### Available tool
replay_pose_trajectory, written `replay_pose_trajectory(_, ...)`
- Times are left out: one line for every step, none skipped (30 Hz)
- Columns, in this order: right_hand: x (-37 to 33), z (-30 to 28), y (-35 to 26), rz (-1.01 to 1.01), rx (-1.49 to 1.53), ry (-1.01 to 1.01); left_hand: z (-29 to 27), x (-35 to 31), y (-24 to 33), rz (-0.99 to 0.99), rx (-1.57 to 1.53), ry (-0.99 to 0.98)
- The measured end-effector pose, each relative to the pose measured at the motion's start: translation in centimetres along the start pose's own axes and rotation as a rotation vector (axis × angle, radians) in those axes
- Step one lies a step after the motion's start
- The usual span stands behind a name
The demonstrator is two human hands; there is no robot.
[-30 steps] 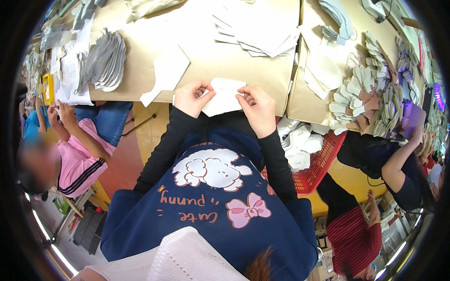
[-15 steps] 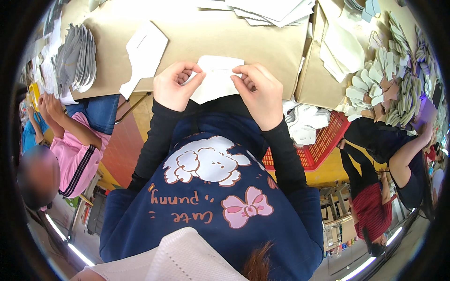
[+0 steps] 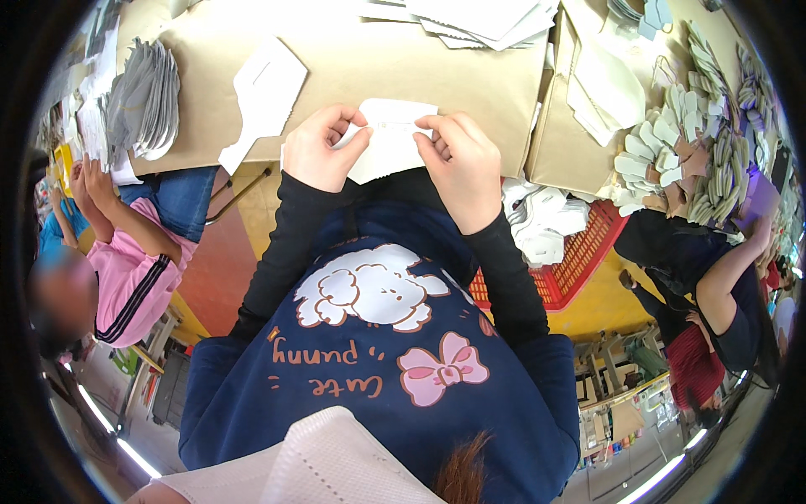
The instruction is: The person repeatedly folds small white fabric pieces by hand at a workbench. They pick up each piece, fold it in half, and place it into a growing stack. The person also handles a grey template and a larger beige fabric piece, folding and stacking them separately.
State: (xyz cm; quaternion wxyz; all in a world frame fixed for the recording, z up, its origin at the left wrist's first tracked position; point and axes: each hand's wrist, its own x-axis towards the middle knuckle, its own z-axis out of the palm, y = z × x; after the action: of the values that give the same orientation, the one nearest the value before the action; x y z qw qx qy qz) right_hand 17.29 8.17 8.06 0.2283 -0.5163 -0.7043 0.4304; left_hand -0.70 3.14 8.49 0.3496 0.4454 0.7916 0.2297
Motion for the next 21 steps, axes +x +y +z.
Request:
replay_pose_trajectory(0.0,0.1,-0.1,0.006,-0.004,0.004,0.1,0.1,-0.1,0.026,-0.008,0.013)
replay_pose_trajectory(-0.1,0.1,-0.2,0.017,-0.012,0.0,0.1,0.0,-0.1,0.031,-0.012,0.015)
replay_pose_trajectory(-0.2,0.1,-0.3,0.035,-0.022,-0.006,0.2,-0.1,-0.2,0.066,0.0,0.04)
replay_pose_trajectory(-0.3,0.1,-0.4,0.047,-0.028,-0.005,0.3,-0.2,-0.2,0.082,0.016,0.055)
replay_pose_trajectory(-0.4,0.2,-0.5,0.035,-0.057,0.012,0.4,-0.3,-0.1,0.098,0.03,0.069)
replay_pose_trajectory(-0.6,0.3,-0.6,0.017,-0.083,0.036,0.5,-0.5,-0.1,0.109,0.08,0.077)
replay_pose_trajectory(-0.7,0.4,-0.6,-0.001,-0.109,0.061,0.6,-0.7,0.0,0.12,0.129,0.086)
replay_pose_trajectory(-0.7,0.4,-0.5,-0.004,-0.119,0.074,0.6,-0.9,0.0,0.126,0.175,0.092)
replay_pose_trajectory(-0.7,0.4,-0.4,-0.007,-0.129,0.086,0.6,-1.0,0.0,0.166,0.262,0.166)
replay_pose_trajectory(-0.7,0.4,-0.3,-0.009,-0.138,0.1,0.6,-1.3,0.0,0.2,0.347,0.236)
replay_pose_trajectory(-0.6,0.4,-0.1,-0.072,-0.147,0.101,0.6,-1.4,-0.1,0.274,0.417,0.354)
replay_pose_trajectory(-0.5,0.5,0.1,-0.133,-0.156,0.104,0.6,-1.1,-0.3,0.24,0.323,0.281)
replay_pose_trajectory(-0.4,0.6,0.2,-0.185,-0.161,0.105,0.6,-0.8,-0.5,0.245,0.215,0.254)
replay_pose_trajectory(-0.5,0.6,0.4,-0.195,-0.16,0.088,0.6,-0.5,-0.8,0.226,0.118,0.211)
replay_pose_trajectory(-0.5,0.6,0.5,-0.195,-0.157,0.071,0.7,-0.3,-1.2,0.265,0.094,0.236)
replay_pose_trajectory(-0.5,0.7,0.6,-0.186,-0.15,0.053,0.8,-0.1,-1.5,0.28,0.079,0.241)
replay_pose_trajectory(-0.5,0.7,0.6,-0.188,-0.153,0.048,0.8,-0.1,-1.8,0.279,0.075,0.238)
replay_pose_trajectory(-0.5,0.6,0.6,-0.18,-0.152,0.041,0.9,-0.1,-2.0,0.298,0.063,0.257)
replay_pose_trajectory(-0.6,0.6,0.6,-0.172,-0.153,0.034,1.1,-0.1,-2.1,0.302,0.06,0.268)
replay_pose_trajectory(-0.6,0.6,0.7,-0.172,-0.159,0.03,1.3,-0.1,-2.2,0.316,0.063,0.288)
replay_pose_trajectory(-1.0,0.4,0.5,-0.161,-0.164,0.016,1.4,-0.7,-2.1,0.282,0.061,0.278)
